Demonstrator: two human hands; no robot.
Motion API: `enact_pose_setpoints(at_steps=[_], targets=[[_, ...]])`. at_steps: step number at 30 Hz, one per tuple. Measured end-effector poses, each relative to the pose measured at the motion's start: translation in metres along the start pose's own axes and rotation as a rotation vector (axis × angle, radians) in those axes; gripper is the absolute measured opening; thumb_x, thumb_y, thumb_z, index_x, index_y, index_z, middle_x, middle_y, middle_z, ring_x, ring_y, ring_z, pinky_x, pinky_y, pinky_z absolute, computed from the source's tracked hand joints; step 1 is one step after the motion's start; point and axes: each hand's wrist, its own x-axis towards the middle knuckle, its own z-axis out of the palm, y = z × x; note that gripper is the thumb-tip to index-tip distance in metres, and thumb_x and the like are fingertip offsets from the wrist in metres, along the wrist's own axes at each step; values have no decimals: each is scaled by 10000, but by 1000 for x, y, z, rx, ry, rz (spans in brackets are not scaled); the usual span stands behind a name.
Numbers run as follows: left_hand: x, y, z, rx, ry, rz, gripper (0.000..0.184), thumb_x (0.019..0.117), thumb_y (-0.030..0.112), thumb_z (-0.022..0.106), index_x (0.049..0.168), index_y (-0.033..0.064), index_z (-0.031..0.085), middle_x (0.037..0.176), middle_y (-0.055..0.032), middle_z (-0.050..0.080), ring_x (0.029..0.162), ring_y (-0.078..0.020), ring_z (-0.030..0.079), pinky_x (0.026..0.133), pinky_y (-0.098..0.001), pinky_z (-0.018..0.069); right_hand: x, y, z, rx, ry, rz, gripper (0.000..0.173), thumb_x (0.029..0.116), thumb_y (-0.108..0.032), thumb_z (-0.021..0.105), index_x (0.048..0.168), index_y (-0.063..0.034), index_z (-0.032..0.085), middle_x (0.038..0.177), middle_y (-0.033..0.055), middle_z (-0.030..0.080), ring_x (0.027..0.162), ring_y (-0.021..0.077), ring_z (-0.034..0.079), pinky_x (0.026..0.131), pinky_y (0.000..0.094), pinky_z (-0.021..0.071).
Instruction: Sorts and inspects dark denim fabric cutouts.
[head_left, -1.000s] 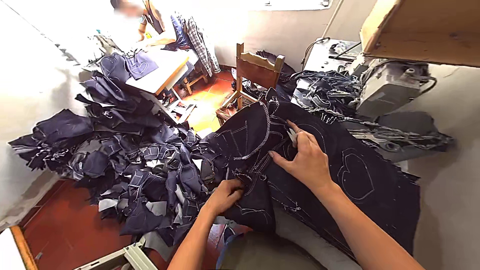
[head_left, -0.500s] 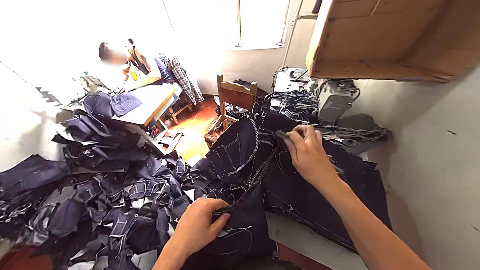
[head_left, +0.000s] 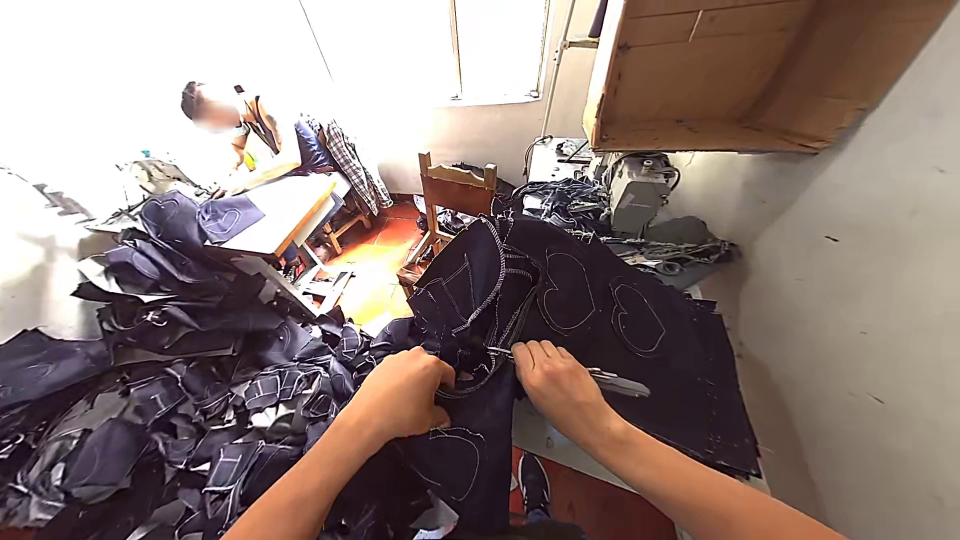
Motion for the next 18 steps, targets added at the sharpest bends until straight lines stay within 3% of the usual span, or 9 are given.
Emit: enact_pose_setpoints(at_steps=[4,8,10,12,14,15,16,17,18], targets=[[4,-6,6,-91,31,20,323,878,311,790,1114,100,729,1021,-150,724,1019,-357,679,874,-609,525,-6,3,14,-17,79,39,151,938,-43,547,864,-31,677,682,91,640,590,241,673,473,330,524],[2,-18,13,-127,28,49,313,887,300,787,1121,99,729,1022,-149,724,1021,-355,679,891,-607,523,-8,15,15,63,47,107,338,1037,-250,528,825,-28,670,675,110,643,600,271,691,483,374,546],[-6,-36,20,-85,-26,6,315,873,256,795,1141,104,727,1051,-185,718,1042,-410,666,896,-656,505,-6,28,6,165,32,154,334,1047,-256,527,872,-21,686,718,113,662,646,274,703,536,386,573],[-9,-58,42,20,-104,-149,454,816,157,806,1255,187,693,1129,-213,711,1077,-474,657,873,-714,502,-7,47,-3,248,53,166,375,1073,-316,477,926,-48,695,760,83,672,684,242,696,586,363,579],[11,-79,83,81,-100,-267,652,760,76,786,1357,277,614,1151,-210,711,1060,-493,667,812,-727,516,-6,60,-5,295,25,170,490,1058,-479,460,1041,-58,711,820,83,689,722,246,699,590,388,580],[29,-86,104,21,-74,-264,716,763,100,791,1417,294,575,1155,-207,715,1054,-487,676,814,-723,525,-6,61,-2,317,-21,184,560,1025,-562,482,1135,-59,705,878,100,700,756,269,706,586,418,582],[51,-91,121,-108,-41,-214,751,777,191,823,1468,268,541,1143,-204,717,1045,-456,684,851,-696,535,-3,60,4,338,-60,206,632,987,-630,507,1210,-66,685,936,118,700,790,287,708,587,439,584],[75,-91,135,-312,31,-140,792,761,316,876,1467,183,545,1079,-190,720,1005,-394,693,896,-636,545,3,58,12,366,-79,230,693,944,-678,541,1253,-70,668,988,139,686,817,301,701,590,451,584],[100,-83,146,-567,156,-89,790,708,373,913,1371,79,599,1001,-157,721,951,-307,696,915,-545,557,10,57,20,397,-72,258,743,900,-719,573,1262,-77,664,1044,159,668,852,312,694,597,456,583]])
